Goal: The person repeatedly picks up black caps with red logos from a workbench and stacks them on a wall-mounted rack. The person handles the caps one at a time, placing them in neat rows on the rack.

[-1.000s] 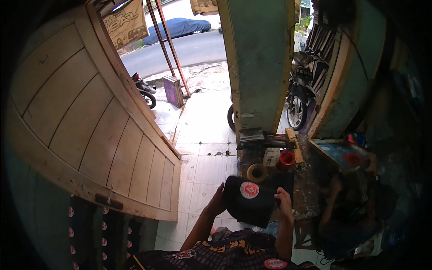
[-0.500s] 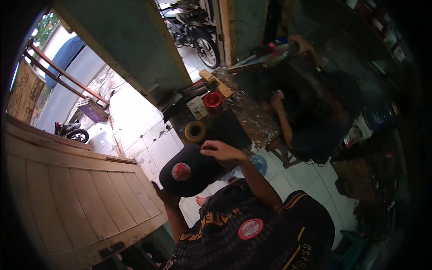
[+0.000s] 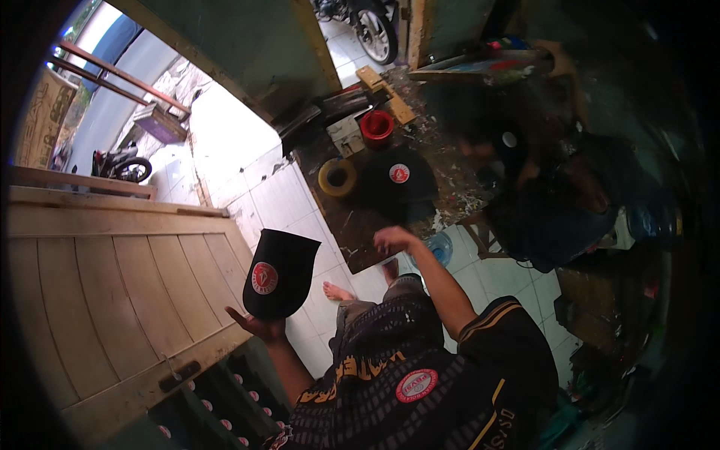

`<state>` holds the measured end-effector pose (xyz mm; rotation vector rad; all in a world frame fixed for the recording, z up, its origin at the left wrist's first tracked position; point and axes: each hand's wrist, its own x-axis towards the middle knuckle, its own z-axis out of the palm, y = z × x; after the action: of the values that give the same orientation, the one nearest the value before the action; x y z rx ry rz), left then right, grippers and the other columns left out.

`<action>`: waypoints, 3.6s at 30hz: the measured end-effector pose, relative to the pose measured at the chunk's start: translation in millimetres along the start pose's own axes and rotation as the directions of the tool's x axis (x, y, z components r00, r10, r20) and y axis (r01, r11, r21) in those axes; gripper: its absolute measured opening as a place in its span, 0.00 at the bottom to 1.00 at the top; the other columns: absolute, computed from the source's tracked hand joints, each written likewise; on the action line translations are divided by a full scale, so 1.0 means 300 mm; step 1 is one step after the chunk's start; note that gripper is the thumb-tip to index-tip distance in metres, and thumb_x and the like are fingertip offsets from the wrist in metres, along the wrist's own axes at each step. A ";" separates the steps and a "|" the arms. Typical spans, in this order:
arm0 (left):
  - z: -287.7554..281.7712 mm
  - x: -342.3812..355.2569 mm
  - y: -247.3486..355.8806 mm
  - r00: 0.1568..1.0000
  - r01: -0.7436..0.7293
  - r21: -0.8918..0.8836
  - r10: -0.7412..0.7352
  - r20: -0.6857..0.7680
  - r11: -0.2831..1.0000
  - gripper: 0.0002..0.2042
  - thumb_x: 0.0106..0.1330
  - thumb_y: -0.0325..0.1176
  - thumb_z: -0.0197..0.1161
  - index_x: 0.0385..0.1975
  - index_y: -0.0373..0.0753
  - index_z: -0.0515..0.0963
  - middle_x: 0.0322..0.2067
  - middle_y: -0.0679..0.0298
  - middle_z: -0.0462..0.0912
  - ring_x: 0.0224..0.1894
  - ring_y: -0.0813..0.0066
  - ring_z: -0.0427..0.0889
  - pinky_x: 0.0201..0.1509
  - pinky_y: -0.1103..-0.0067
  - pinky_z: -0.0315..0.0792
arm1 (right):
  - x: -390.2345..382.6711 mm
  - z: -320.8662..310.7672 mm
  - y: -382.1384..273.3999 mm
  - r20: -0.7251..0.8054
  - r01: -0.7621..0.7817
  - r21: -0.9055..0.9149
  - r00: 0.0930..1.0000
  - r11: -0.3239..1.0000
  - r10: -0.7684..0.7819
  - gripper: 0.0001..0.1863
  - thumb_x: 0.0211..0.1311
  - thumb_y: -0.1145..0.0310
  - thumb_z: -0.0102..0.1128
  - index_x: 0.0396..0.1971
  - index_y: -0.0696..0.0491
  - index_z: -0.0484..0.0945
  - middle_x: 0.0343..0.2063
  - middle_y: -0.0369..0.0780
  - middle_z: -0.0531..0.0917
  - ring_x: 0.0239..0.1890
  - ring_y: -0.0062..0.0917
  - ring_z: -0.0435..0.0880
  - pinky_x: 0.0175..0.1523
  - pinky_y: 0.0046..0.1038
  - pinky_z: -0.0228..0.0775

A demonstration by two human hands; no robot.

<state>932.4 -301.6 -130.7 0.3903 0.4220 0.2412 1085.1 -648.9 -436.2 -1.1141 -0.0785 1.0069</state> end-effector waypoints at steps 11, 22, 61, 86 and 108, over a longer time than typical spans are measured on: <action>-0.069 -0.285 0.022 0.959 -0.149 0.052 0.157 -0.238 0.987 0.44 0.57 0.68 0.54 0.61 0.31 0.64 0.64 0.50 0.63 0.65 0.53 0.62 0.70 0.53 0.53 | 0.312 -0.206 -0.130 -0.887 0.199 0.461 0.083 0.865 0.454 0.21 0.56 0.56 0.68 0.22 0.63 0.77 0.18 0.43 0.80 0.14 0.28 0.79 0.16 0.29 0.68; -0.129 -0.520 0.076 0.910 -0.365 -0.045 0.346 -0.229 0.930 0.42 0.60 0.69 0.48 0.61 0.35 0.65 0.63 0.53 0.64 0.65 0.54 0.63 0.68 0.54 0.56 | -0.121 0.416 -0.593 -0.479 0.569 0.198 0.766 0.798 -0.428 0.17 0.63 0.69 0.57 0.52 0.54 0.71 0.42 0.37 0.81 0.42 0.25 0.81 0.50 0.29 0.73; -1.141 -3.270 -0.681 -0.616 -0.772 0.348 0.491 -0.616 -0.533 0.37 0.62 0.64 0.50 0.58 0.35 0.69 0.58 0.51 0.71 0.59 0.53 0.71 0.65 0.57 0.62 | -1.513 3.215 1.103 0.935 0.515 -0.310 0.012 0.799 0.354 0.22 0.63 0.71 0.57 0.55 0.63 0.69 0.55 0.43 0.74 0.56 0.27 0.72 0.60 0.27 0.61; -1.958 -4.432 -0.047 -0.551 -0.820 0.195 0.647 -0.527 -0.539 0.35 0.65 0.61 0.48 0.61 0.36 0.65 0.61 0.54 0.69 0.62 0.57 0.69 0.67 0.60 0.60 | -2.713 4.760 1.024 1.000 0.079 -0.014 -0.015 0.997 0.015 0.10 0.63 0.69 0.55 0.39 0.60 0.75 0.35 0.42 0.82 0.35 0.27 0.81 0.41 0.28 0.77; -2.117 -4.634 0.092 -0.454 -0.875 0.115 0.715 -0.532 -0.470 0.36 0.63 0.61 0.50 0.62 0.39 0.64 0.61 0.57 0.68 0.63 0.58 0.66 0.66 0.58 0.60 | -2.490 4.615 1.367 0.972 0.479 0.018 0.196 0.878 -0.127 0.13 0.68 0.62 0.53 0.40 0.57 0.77 0.35 0.38 0.84 0.32 0.20 0.81 0.38 0.22 0.73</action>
<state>-582.9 -500.7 -166.9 0.1067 0.2476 2.3951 -319.6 -168.2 226.1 -0.4944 -1.5013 1.1852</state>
